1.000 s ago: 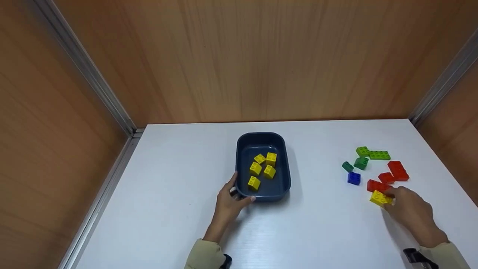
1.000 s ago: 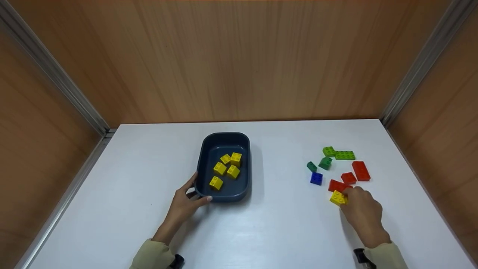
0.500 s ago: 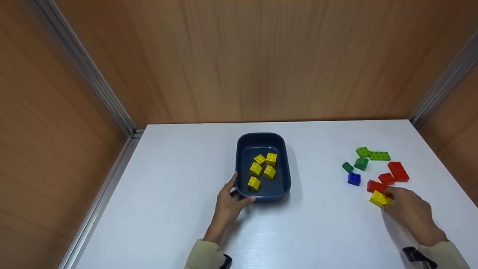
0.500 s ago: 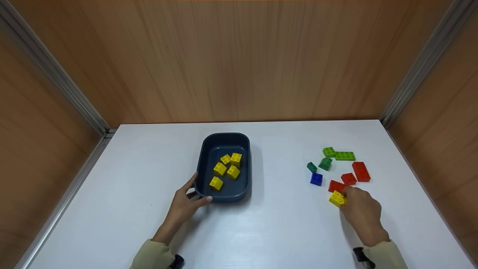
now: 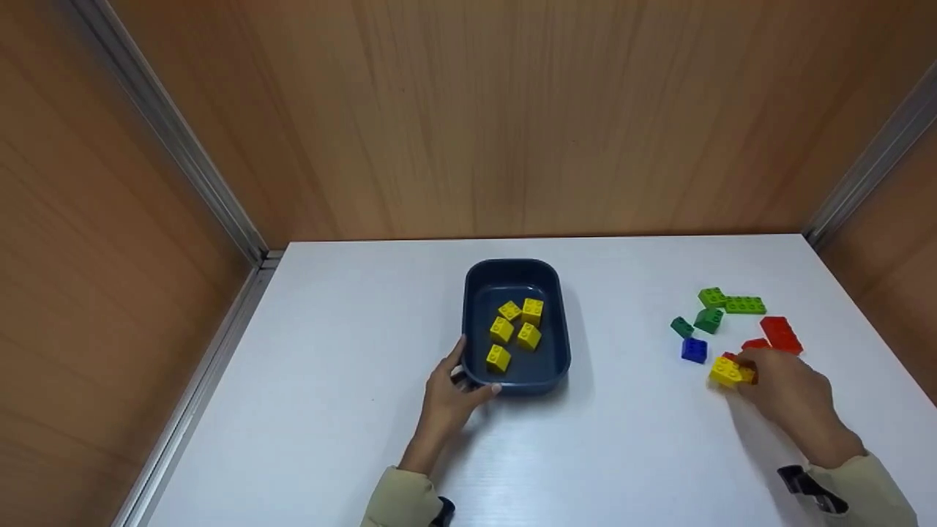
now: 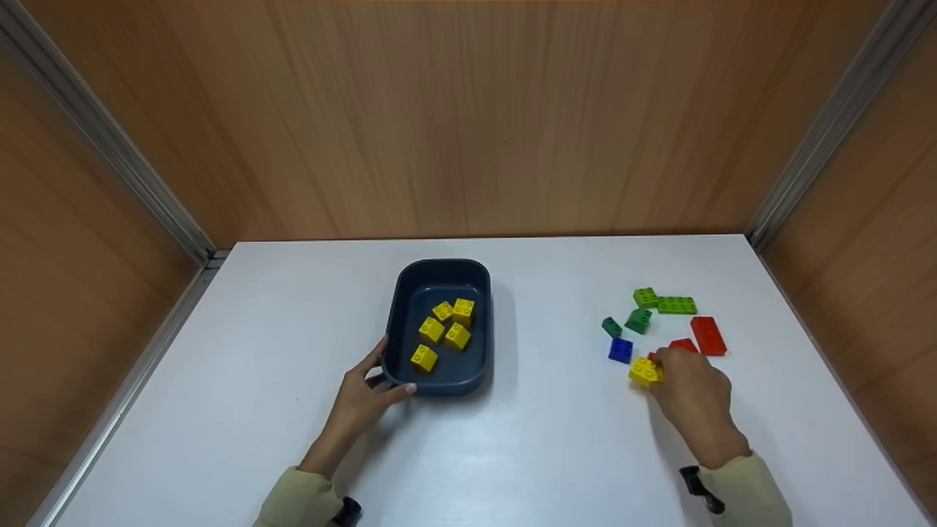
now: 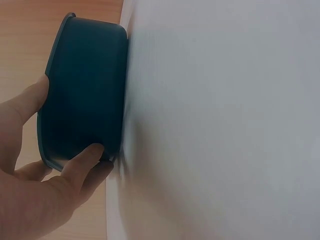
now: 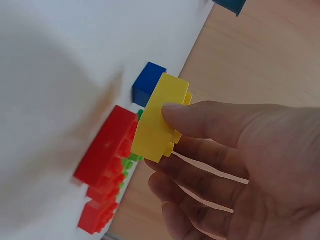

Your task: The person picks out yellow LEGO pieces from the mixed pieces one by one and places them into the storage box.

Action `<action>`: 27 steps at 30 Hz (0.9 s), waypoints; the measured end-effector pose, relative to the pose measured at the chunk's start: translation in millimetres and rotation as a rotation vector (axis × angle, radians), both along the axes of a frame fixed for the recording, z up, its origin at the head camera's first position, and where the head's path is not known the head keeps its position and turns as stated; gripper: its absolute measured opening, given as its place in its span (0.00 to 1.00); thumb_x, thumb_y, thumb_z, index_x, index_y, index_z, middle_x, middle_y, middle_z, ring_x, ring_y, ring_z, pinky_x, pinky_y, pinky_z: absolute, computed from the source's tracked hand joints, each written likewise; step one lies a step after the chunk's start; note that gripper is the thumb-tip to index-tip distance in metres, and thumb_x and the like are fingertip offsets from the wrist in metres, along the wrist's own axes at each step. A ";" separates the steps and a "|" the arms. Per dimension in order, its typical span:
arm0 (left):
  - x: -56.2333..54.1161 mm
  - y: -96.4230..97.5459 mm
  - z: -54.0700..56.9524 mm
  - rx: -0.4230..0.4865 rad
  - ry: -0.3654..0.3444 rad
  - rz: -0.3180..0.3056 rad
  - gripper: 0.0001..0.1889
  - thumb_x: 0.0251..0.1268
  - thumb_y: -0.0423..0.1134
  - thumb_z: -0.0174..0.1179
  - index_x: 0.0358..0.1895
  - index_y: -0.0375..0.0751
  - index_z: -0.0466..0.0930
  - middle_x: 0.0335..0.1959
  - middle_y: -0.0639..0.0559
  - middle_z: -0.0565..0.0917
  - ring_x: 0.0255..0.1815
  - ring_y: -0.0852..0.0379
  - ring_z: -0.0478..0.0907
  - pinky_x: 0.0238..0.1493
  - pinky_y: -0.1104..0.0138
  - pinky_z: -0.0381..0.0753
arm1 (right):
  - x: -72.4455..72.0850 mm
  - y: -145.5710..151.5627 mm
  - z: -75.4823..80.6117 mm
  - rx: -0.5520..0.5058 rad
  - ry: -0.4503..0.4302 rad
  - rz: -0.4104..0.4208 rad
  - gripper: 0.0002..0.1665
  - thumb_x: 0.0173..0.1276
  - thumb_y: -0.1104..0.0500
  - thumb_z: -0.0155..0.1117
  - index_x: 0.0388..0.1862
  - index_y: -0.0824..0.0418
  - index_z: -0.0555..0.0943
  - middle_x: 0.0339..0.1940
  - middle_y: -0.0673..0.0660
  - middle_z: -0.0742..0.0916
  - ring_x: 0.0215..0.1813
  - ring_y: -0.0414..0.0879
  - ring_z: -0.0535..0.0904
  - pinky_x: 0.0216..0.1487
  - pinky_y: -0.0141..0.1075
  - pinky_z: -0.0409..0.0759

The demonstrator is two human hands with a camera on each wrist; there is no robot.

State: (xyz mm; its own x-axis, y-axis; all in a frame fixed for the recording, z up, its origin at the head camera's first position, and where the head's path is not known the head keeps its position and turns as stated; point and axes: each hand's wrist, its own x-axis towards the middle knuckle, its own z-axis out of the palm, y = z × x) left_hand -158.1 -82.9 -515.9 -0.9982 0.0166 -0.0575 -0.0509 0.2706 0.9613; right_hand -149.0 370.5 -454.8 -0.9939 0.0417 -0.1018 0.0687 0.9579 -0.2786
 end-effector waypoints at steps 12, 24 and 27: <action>0.1 -1.1 -0.2 0.017 -0.013 -0.003 0.52 0.61 0.35 0.78 0.86 0.44 0.55 0.82 0.33 0.63 0.74 0.32 0.72 0.70 0.54 0.80 | -8.9 -24.4 4.7 -0.006 0.162 0.069 0.29 0.55 0.68 0.83 0.55 0.76 0.84 0.51 0.79 0.86 0.46 0.72 0.84 0.36 0.60 0.89; -0.1 -0.5 -0.1 0.021 -0.001 -0.007 0.53 0.60 0.33 0.79 0.86 0.43 0.55 0.80 0.32 0.64 0.73 0.31 0.73 0.68 0.54 0.81 | -22.9 -55.4 11.4 -0.012 0.184 0.138 0.27 0.55 0.69 0.84 0.54 0.75 0.86 0.52 0.76 0.88 0.45 0.67 0.85 0.37 0.56 0.90; -0.2 -1.1 0.2 0.016 -0.005 -0.005 0.53 0.60 0.33 0.78 0.86 0.43 0.55 0.80 0.33 0.64 0.73 0.31 0.73 0.69 0.54 0.81 | -26.7 -65.5 15.9 -0.012 0.197 0.161 0.27 0.55 0.70 0.83 0.54 0.74 0.86 0.52 0.75 0.88 0.48 0.69 0.85 0.43 0.61 0.89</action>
